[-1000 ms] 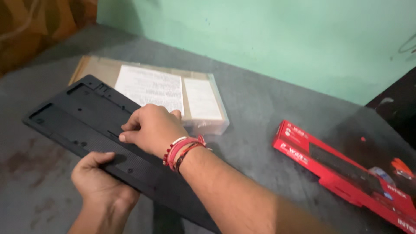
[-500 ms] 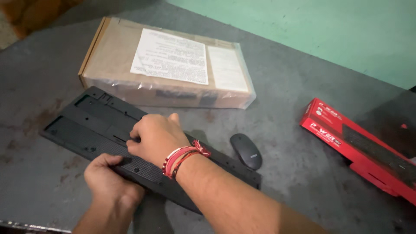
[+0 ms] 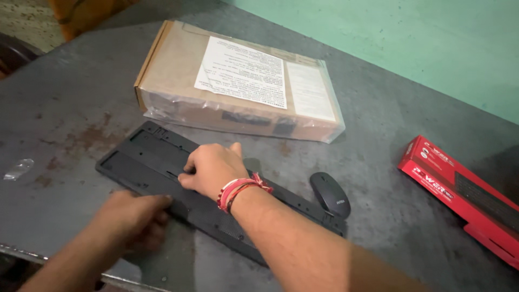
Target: The person inserts a battery into a wireless mouse and then into a wireless keyboard, closing both battery compartments. The person then removes the plastic wrap from a cardboard box.
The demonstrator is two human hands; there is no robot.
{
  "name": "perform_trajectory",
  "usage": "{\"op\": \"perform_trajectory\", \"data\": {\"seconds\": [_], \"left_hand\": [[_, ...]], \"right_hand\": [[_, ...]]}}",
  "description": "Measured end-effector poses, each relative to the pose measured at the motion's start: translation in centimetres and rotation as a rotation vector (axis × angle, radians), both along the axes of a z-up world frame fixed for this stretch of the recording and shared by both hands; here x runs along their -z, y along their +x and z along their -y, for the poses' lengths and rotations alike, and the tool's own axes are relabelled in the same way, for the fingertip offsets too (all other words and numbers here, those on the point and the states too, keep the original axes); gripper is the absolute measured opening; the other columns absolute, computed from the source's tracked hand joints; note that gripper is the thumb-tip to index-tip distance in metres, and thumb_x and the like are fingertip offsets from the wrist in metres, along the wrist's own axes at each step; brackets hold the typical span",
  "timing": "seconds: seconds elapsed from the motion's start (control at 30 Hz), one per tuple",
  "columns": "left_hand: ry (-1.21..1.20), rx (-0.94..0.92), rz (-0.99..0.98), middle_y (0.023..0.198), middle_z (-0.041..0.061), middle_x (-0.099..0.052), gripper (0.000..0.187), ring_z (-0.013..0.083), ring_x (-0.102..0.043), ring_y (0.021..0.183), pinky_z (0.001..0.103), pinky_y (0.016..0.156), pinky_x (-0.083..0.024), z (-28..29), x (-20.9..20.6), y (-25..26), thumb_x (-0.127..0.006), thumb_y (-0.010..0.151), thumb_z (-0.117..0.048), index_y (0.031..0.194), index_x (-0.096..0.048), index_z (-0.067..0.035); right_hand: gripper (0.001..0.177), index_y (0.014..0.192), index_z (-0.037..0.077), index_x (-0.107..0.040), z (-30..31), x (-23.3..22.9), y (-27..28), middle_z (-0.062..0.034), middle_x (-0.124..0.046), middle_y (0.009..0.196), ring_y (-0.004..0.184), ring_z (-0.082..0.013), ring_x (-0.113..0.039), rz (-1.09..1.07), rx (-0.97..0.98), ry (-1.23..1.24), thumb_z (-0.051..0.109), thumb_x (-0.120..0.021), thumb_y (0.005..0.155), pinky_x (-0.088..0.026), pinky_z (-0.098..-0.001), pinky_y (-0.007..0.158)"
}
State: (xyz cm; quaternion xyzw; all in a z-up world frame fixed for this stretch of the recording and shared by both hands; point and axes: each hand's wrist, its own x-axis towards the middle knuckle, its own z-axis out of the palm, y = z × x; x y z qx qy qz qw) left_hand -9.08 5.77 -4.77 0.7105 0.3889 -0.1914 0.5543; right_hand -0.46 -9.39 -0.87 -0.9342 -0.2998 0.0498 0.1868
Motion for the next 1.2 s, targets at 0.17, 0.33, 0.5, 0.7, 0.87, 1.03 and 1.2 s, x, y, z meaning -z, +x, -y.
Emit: {"op": "perform_trajectory", "data": {"seconds": [0.17, 0.33, 0.5, 0.7, 0.87, 1.03, 1.2], "left_hand": [[0.580, 0.081, -0.007, 0.099, 0.015, -0.082, 0.051, 0.0298, -0.077, 0.097, 0.045, 0.089, -0.056, -3.0, -2.5, 0.8, -0.085, 0.076, -0.048, 0.114, -0.083, -0.013], [0.756, -0.013, 0.051, 0.157, 0.013, -0.037, 0.119, 0.0332, -0.032, 0.147, 0.054, 0.111, -0.035, -3.3, 0.2, 1.6, -0.100, 0.045, -0.058, 0.151, -0.051, -0.031], [0.747, 0.022, 0.103, 0.166, 0.012, -0.018, 0.139, 0.0361, -0.013, 0.153, 0.060, 0.112, -0.026, -5.1, 3.0, 2.3, -0.098, 0.039, -0.065, 0.158, -0.034, -0.032], [0.725, 0.038, 0.091, 0.167, 0.011, -0.016, 0.136, 0.0344, -0.011, 0.154, 0.060, 0.114, -0.024, -5.1, 2.8, 2.1, -0.098, 0.044, -0.064, 0.158, -0.032, -0.033], [0.679, 0.033, 0.116, 0.167, 0.009, -0.017, 0.134, 0.0341, -0.013, 0.153, 0.059, 0.115, -0.025, -4.9, 1.5, 1.6, -0.099, 0.043, -0.061, 0.157, -0.034, -0.035], [0.672, 0.039, 0.007, 0.168, 0.009, -0.020, 0.133, 0.0331, -0.015, 0.156, 0.059, 0.115, -0.028, -4.5, 0.5, 2.1, -0.099, 0.042, -0.064, 0.157, -0.038, -0.034], [0.774, 0.062, 0.001, 0.166, 0.012, -0.015, 0.148, 0.0317, -0.009, 0.153, 0.059, 0.111, -0.024, -3.6, 1.3, 2.4, -0.092, 0.034, -0.084, 0.158, -0.030, -0.032]], "right_hand": [[0.021, 0.081, 0.017, -0.083, -0.9, -0.3, -0.1, -0.0074, -0.077, 0.078, 0.079, -0.0258, -0.072, -0.035, 0.046, -0.056, 0.036, -0.080, 0.073, -0.038, -0.0433, 0.094], [0.024, 0.084, 0.017, -0.081, -1.3, -1.4, -0.1, -0.0071, -0.078, 0.082, 0.082, -0.0282, -0.073, -0.030, 0.038, -0.171, 0.038, -0.082, 0.072, -0.039, -0.0466, 0.096], [0.029, 0.086, 0.016, -0.080, -2.8, -1.9, -0.9, -0.0087, -0.077, 0.089, 0.088, -0.0319, -0.074, 0.011, 0.079, -0.279, 0.041, -0.085, 0.071, -0.046, -0.0471, 0.089], [0.025, 0.088, 0.018, -0.078, -5.1, -1.1, -2.0, -0.0101, -0.078, 0.091, 0.088, -0.0314, -0.075, 0.166, -0.018, -0.410, 0.036, -0.085, 0.072, -0.045, -0.0485, 0.087], [0.026, 0.086, 0.016, -0.080, -4.3, -0.7, -1.2, -0.0130, -0.077, 0.091, 0.093, -0.0330, -0.073, 0.174, -0.058, -0.319, 0.036, -0.085, 0.070, -0.051, -0.0459, 0.084], [0.032, 0.084, 0.014, -0.082, -0.7, -0.8, 1.1, -0.0096, -0.079, 0.090, 0.089, -0.0297, -0.076, -0.169, 0.088, -0.101, 0.044, -0.082, 0.071, -0.054, -0.0408, 0.090], [0.033, 0.084, 0.014, -0.083, -0.9, -0.5, 0.5, -0.0115, -0.079, 0.089, 0.087, -0.0306, -0.076, -0.123, 0.100, -0.094, 0.044, -0.082, 0.069, -0.056, -0.0398, 0.089]]}}
